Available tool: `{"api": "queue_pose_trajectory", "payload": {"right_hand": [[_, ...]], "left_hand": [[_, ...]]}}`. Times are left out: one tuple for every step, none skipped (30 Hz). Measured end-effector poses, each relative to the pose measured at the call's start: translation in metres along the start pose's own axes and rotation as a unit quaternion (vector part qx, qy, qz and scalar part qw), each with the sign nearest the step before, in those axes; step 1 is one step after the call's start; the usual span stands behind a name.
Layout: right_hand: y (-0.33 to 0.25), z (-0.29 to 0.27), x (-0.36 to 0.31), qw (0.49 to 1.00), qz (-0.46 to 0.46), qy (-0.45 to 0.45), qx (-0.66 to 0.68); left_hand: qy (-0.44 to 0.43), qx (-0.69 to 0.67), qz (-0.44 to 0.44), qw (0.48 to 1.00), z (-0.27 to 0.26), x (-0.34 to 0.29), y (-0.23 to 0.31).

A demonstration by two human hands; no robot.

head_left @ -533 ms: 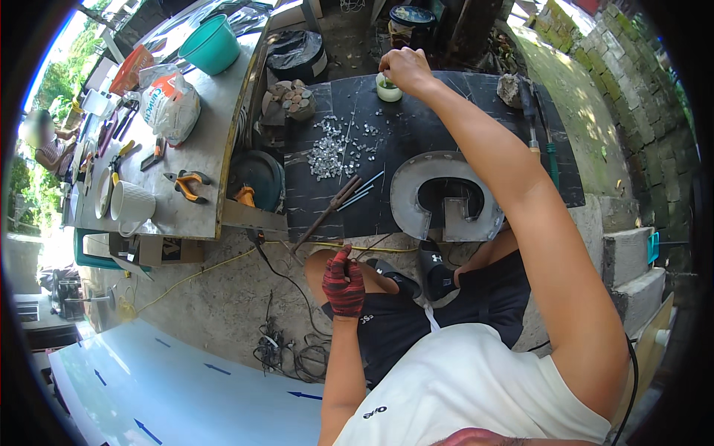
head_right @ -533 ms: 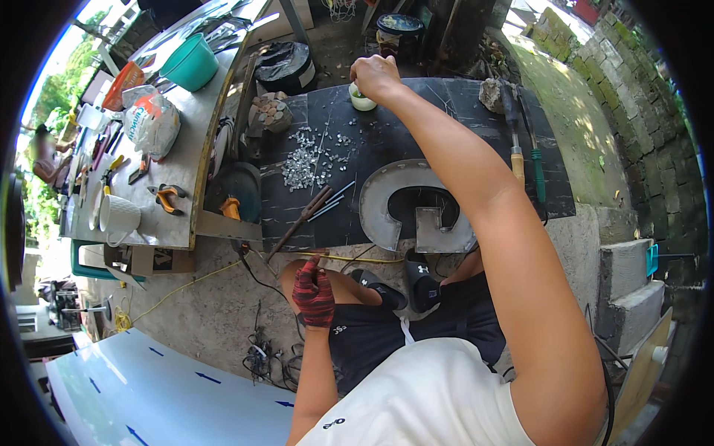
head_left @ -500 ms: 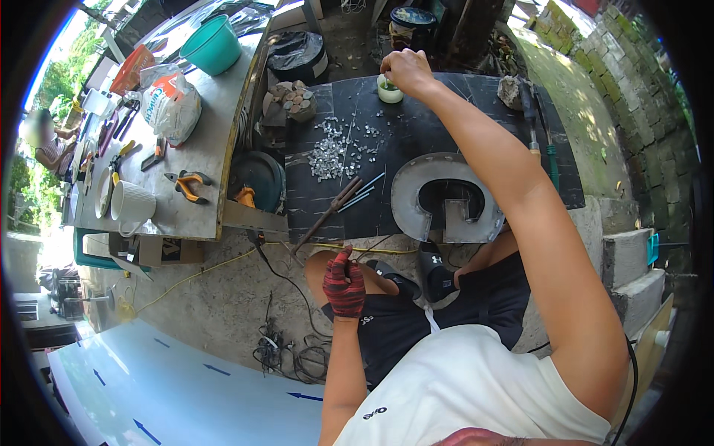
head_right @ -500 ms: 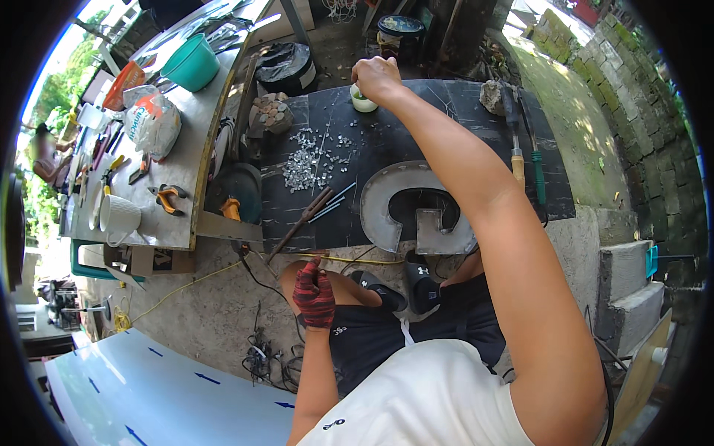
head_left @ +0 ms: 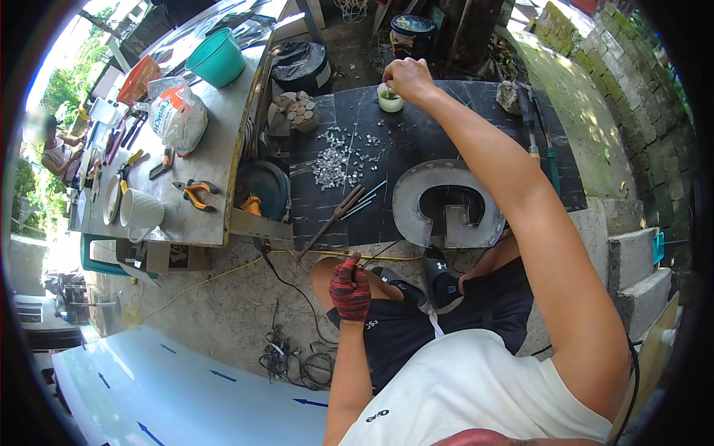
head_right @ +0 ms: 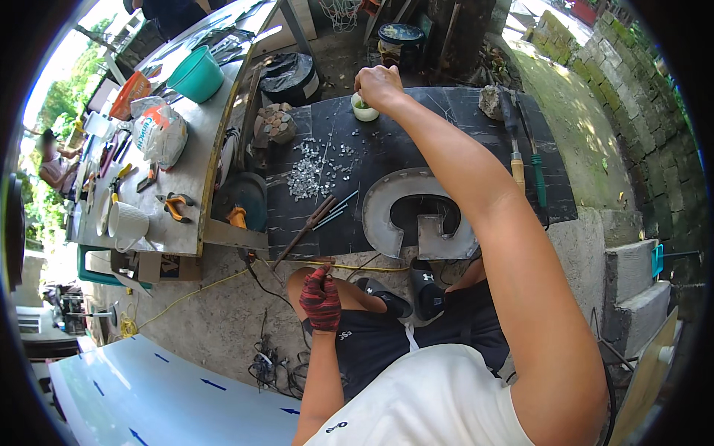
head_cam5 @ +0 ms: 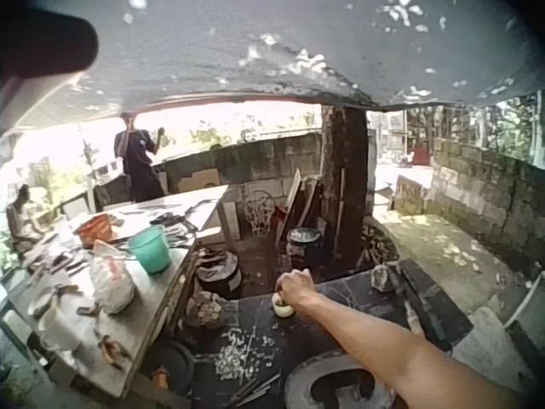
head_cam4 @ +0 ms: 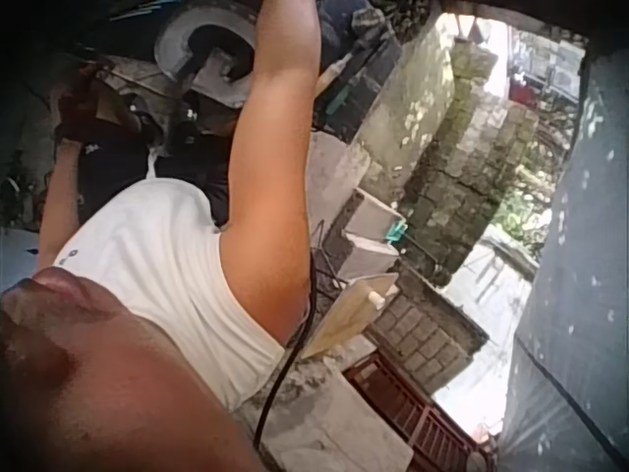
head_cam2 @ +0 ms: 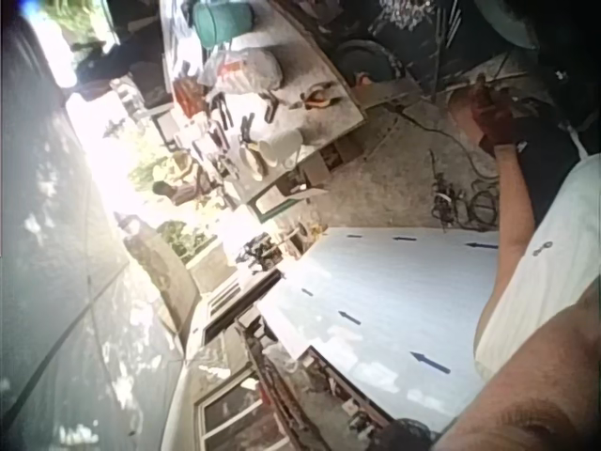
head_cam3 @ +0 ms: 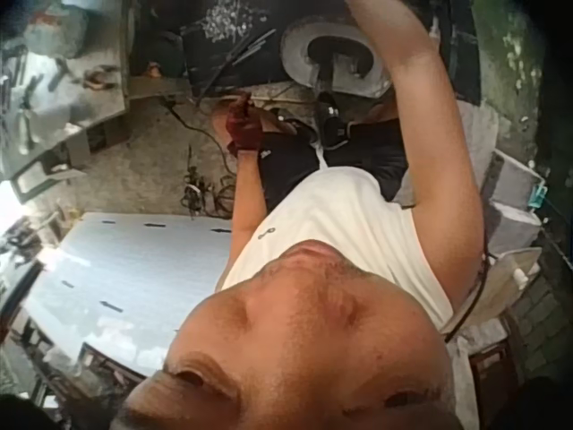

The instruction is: Applying adhesive and attaching components to a large metal channel letter 'G'.

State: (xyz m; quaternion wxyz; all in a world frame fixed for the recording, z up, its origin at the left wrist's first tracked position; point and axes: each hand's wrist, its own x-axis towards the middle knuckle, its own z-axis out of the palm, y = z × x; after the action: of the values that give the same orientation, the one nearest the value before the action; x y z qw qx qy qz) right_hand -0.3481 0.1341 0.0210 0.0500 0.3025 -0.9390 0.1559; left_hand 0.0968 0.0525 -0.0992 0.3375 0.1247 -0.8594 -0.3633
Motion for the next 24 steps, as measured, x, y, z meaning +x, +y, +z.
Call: {"api": "queue_pose_trajectory", "payload": {"right_hand": [[0.003,-0.003,-0.002,1.000,0.003,0.000,0.000],[0.004,-0.004,-0.005,1.000,-0.007,0.015,0.003],[0.006,-0.006,-0.008,0.999,-0.016,0.029,0.005],[0.012,-0.011,-0.009,1.000,-0.012,0.027,0.004],[0.009,-0.019,-0.012,0.997,-0.037,0.058,0.025],[0.009,-0.029,-0.017,0.993,-0.058,0.089,0.042],[0.004,-0.043,-0.025,0.991,-0.078,0.092,0.057],[-0.002,-0.057,-0.040,0.988,-0.097,0.093,0.070],[-0.007,-0.069,-0.055,0.986,-0.118,0.097,0.068],[-0.012,-0.081,-0.074,0.987,-0.117,0.087,0.068],[-0.019,-0.093,-0.093,0.986,-0.121,0.075,0.087],[-0.023,-0.099,-0.114,0.985,-0.121,0.063,0.103],[-0.025,-0.098,-0.133,0.985,-0.121,0.059,0.104],[-0.023,-0.096,-0.151,0.985,-0.129,0.042,0.106],[-0.023,-0.092,-0.166,0.984,-0.138,0.025,0.110],[-0.023,-0.085,-0.178,0.984,-0.138,0.023,0.110],[-0.024,-0.074,-0.189,0.985,-0.136,0.012,0.104],[-0.024,-0.065,-0.197,0.986,-0.134,0.002,0.098],[-0.024,-0.056,-0.202,0.986,-0.136,0.001,0.098],[-0.026,-0.046,-0.206,0.987,-0.131,-0.007,0.092],[-0.027,-0.038,-0.210,0.988,-0.125,-0.015,0.086],[-0.028,-0.031,-0.212,0.988,-0.126,-0.016,0.087],[-0.028,-0.025,-0.212,0.988,-0.128,-0.010,0.084],[-0.029,-0.021,-0.212,0.988,-0.130,-0.004,0.082]], "left_hand": [[-0.018,0.003,-0.027,0.999,-0.001,-0.002,0.001],[-0.037,0.006,-0.056,0.998,-0.002,-0.004,0.003],[-0.040,0.006,-0.057,0.998,-0.001,-0.003,0.004],[-0.033,-0.003,-0.042,0.999,0.004,0.000,0.002],[-0.025,-0.008,-0.035,0.999,0.003,-0.002,0.002],[-0.031,-0.008,-0.042,0.999,0.002,-0.003,0.002],[-0.025,0.001,-0.043,0.999,0.001,-0.001,0.003],[-0.021,0.008,-0.046,0.999,0.000,-0.001,0.003],[-0.025,-0.006,-0.078,0.997,-0.001,-0.002,0.001],[-0.029,-0.006,-0.088,0.996,0.000,-0.003,0.001],[-0.016,-0.028,-0.086,0.996,0.001,0.000,0.000],[-0.005,-0.052,-0.083,0.995,0.001,0.000,-0.001],[-0.017,-0.053,-0.109,0.993,0.001,-0.003,-0.004],[-0.018,-0.056,-0.110,0.992,0.005,-0.001,-0.003],[-0.017,-0.047,-0.087,0.995,0.005,0.000,-0.001],[-0.016,-0.037,-0.065,0.997,0.006,0.001,0.001],[-0.015,-0.036,-0.066,0.997,0.007,0.000,0.000],[-0.017,-0.041,-0.066,0.997,0.008,-0.001,-0.002],[-0.019,-0.046,-0.067,0.997,0.009,-0.003,-0.004],[-0.019,-0.044,-0.068,0.997,0.009,-0.003,-0.003],[-0.017,-0.045,-0.065,0.997,0.009,-0.003,-0.003],[-0.015,-0.046,-0.061,0.997,0.009,-0.003,-0.002],[-0.014,-0.044,-0.062,0.997,0.009,-0.003,-0.002],[-0.016,-0.045,-0.069,0.996,0.008,-0.004,-0.002]]}}
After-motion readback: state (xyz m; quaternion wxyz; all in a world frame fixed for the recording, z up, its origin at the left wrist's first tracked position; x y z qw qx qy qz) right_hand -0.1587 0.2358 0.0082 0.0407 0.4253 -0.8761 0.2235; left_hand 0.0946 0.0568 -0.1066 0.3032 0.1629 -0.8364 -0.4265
